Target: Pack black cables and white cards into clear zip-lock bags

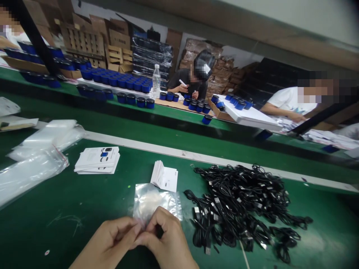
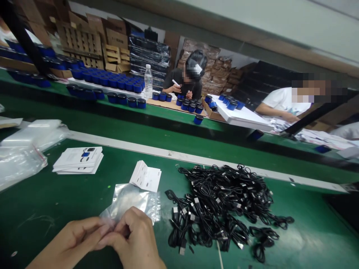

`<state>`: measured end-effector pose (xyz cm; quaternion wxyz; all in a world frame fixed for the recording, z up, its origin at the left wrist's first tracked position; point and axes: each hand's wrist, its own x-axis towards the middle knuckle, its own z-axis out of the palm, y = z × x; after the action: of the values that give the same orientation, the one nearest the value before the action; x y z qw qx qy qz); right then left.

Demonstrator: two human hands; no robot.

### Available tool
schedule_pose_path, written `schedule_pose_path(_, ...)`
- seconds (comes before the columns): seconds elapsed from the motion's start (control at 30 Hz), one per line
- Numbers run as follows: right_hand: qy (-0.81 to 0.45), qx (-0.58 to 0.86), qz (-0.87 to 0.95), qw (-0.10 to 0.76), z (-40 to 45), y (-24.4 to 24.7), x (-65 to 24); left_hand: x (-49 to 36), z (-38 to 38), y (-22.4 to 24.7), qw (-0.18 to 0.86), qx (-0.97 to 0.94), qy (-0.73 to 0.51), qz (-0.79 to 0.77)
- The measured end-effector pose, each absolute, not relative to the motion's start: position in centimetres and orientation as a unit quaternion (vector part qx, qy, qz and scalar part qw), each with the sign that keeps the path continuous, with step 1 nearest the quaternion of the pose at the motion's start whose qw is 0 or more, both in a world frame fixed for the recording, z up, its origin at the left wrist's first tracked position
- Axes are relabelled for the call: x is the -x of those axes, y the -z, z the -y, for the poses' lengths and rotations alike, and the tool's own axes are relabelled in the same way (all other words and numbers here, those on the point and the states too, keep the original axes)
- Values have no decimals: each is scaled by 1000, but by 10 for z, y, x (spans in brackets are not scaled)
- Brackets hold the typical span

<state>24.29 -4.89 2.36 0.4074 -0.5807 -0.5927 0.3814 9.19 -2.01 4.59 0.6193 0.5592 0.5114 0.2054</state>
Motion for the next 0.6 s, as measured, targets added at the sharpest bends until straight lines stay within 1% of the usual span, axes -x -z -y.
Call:
schedule_pose_path(0.13,-398,530,652,369,54,-24,-246,-90,15,-40,712,-513,-163,-452)
schedule_pose_path(0.2,-405,535,652,353,57,-23,-246,-90,15,-38,736,-489,-173,-435)
schedule_pose_path(0.3,-363,576,660,318,58,-22,-244,-92,19,-35,711,-512,-211,-433)
schedule_pose_path(0.4,-295,586,707,266,57,-23,-242,-94,23,-33,629,-591,-190,-469)
schedule_pose_path(0.47,-257,568,740,253,56,-25,-240,-94,25,-33,592,-610,-172,-497)
schedule_pose_path(0.6,-241,559,745,272,54,-26,-239,-94,27,-38,633,-572,-162,-495)
